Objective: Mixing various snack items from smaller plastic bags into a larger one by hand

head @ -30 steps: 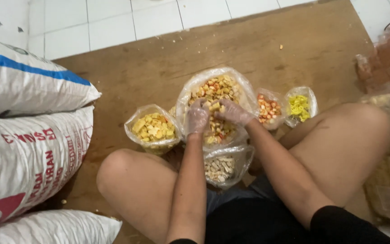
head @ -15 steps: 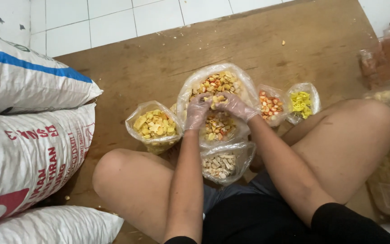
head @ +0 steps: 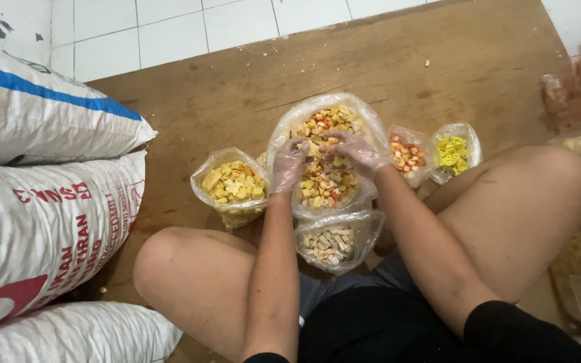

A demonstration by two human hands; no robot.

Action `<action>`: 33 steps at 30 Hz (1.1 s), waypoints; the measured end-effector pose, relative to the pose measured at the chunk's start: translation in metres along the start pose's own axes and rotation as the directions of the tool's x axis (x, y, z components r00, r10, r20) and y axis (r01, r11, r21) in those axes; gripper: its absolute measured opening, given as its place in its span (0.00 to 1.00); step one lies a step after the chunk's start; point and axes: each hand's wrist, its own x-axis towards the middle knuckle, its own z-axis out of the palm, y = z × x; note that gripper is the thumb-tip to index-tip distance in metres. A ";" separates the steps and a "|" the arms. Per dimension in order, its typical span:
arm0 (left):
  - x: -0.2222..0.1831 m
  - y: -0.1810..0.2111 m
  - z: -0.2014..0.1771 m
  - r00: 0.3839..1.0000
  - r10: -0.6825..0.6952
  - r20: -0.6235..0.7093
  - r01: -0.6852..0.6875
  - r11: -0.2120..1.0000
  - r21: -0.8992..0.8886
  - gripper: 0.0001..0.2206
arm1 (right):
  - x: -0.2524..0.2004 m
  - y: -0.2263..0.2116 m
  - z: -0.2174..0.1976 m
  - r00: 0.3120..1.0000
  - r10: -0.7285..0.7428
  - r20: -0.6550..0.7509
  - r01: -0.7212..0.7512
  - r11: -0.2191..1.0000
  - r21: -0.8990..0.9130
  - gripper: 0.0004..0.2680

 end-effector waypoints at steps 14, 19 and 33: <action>0.003 0.028 -0.004 0.993 0.116 0.001 -0.098 0.832 0.546 0.12 | 0.009 0.003 -0.013 0.969 -0.167 -0.184 0.039 0.832 -0.553 0.18; -0.020 0.058 -0.003 0.995 0.098 0.013 -0.091 0.857 0.507 0.15 | 0.006 0.000 -0.006 0.991 -0.078 -0.112 0.063 0.989 -0.130 0.22; -0.015 0.047 -0.099 0.965 0.262 -0.009 -0.060 0.257 0.965 0.10 | 0.011 -0.008 0.012 0.988 -0.135 -0.079 0.100 0.932 -0.348 0.18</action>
